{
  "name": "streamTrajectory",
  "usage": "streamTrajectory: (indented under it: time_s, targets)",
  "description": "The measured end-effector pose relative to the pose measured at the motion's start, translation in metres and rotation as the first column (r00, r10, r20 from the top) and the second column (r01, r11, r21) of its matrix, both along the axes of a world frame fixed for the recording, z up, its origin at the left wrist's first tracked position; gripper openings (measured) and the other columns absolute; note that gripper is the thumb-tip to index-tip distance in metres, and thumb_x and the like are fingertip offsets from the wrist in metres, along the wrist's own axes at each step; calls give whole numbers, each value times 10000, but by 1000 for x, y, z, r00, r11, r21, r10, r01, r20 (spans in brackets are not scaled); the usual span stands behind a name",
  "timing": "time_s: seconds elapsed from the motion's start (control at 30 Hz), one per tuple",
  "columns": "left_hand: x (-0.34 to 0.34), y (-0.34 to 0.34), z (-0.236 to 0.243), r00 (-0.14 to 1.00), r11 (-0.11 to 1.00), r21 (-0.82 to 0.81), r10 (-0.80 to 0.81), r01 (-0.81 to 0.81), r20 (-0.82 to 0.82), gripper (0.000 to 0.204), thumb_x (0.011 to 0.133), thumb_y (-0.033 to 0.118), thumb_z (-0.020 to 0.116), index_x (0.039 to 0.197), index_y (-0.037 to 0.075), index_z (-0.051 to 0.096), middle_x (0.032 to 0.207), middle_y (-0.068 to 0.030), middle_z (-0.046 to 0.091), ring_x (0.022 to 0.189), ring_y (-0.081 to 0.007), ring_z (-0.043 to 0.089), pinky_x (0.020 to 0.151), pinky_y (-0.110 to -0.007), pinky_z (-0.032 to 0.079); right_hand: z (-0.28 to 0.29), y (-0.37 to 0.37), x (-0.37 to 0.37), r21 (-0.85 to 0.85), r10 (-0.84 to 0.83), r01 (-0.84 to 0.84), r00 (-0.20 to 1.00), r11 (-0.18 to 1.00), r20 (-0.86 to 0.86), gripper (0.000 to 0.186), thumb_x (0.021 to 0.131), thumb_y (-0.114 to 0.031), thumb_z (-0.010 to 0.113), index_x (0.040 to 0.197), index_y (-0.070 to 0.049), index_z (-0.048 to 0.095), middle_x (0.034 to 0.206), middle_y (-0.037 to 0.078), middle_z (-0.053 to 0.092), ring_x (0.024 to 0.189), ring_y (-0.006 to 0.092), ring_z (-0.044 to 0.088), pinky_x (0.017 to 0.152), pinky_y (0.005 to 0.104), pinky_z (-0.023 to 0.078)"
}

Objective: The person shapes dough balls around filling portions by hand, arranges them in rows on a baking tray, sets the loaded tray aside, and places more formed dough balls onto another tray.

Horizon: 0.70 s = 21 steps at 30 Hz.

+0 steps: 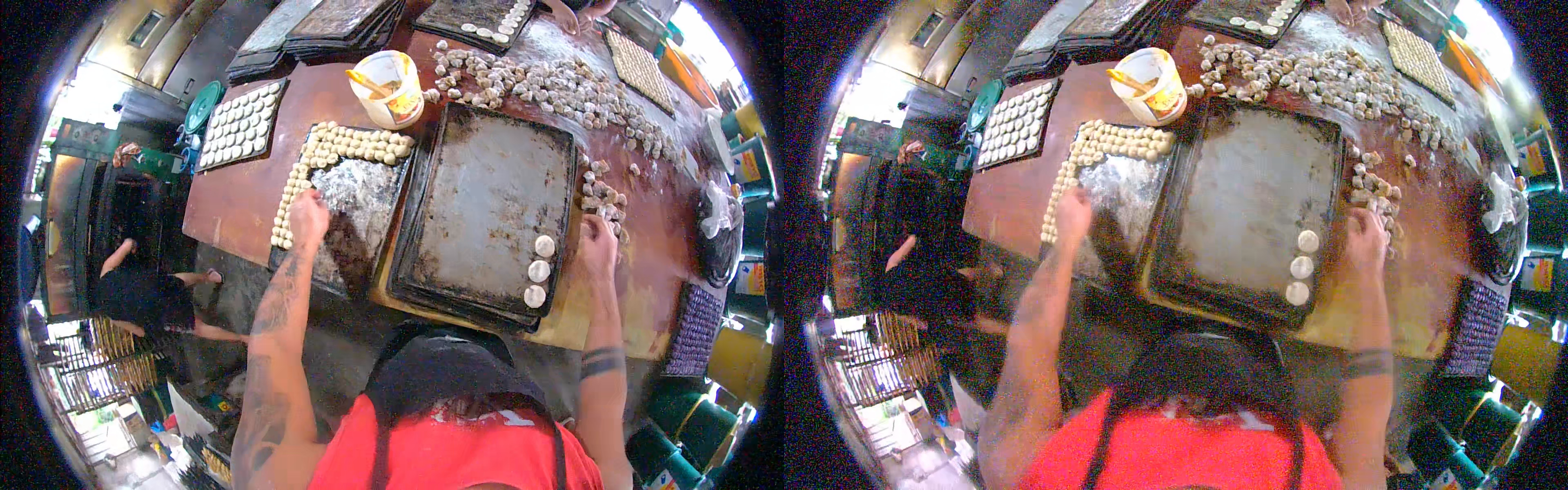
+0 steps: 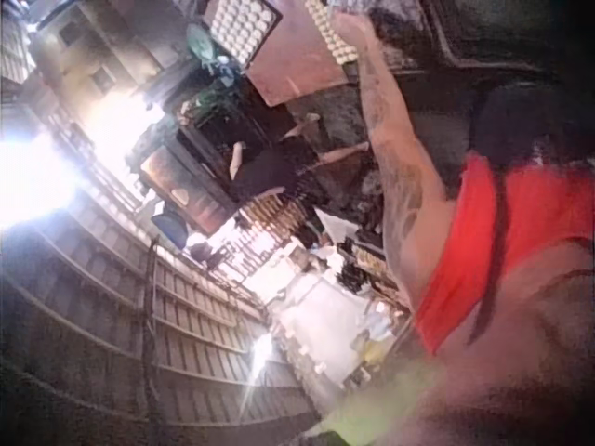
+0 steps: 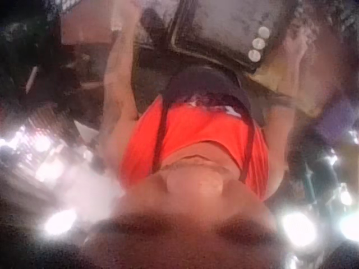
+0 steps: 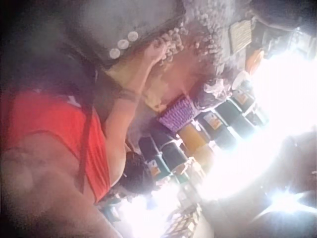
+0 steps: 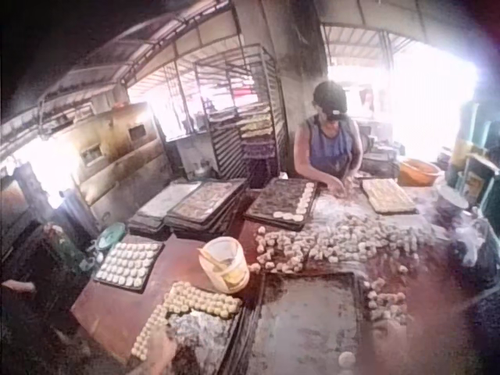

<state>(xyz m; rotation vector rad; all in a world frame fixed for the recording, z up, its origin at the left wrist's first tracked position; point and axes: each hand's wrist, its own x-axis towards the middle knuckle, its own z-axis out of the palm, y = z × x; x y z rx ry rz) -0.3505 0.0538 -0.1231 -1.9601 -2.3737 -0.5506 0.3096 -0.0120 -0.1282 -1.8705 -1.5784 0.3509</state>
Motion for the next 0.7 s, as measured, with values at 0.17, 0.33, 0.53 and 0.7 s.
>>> streamTrajectory:
  time_s: [0.17,0.33,0.53,0.7]
  targets:
    - [-52,25,-3,948,992,-118,-8,-31,-319,204,849,116,695,1037,38,706,973,-195,734,934,-418,688,896,-487,554,3,-89,-3,-239,-355,408,237,881,-905,181,1020,-236,559,938,-106,655,873,-9,647,681,87,547,565,262,431]
    - [34,37,21,982,987,127,76,-98,172,218,815,61,708,1027,11,711,918,-151,745,893,-323,717,801,-442,560,-8,-125,-79,-298,-317,123,515,947,-796,236,972,-214,641,768,-109,589,741,-54,537,648,69,492,545,264,382]
    - [196,-23,56,-232,937,-93,179,337,956,335,910,-22,729,1228,31,639,1031,-107,734,820,-167,695,730,-304,594,126,-45,-216,-58,110,-168,831,984,-545,141,930,-44,710,1064,-12,680,926,19,668,933,100,628,810,285,515]
    - [262,-50,105,-199,849,-157,291,504,936,356,992,94,695,1320,-7,599,1129,-107,731,989,-168,704,892,-302,593,134,-26,-221,80,346,-339,880,938,-326,243,869,-46,796,1086,-25,689,1063,149,687,1012,216,676,860,354,557]
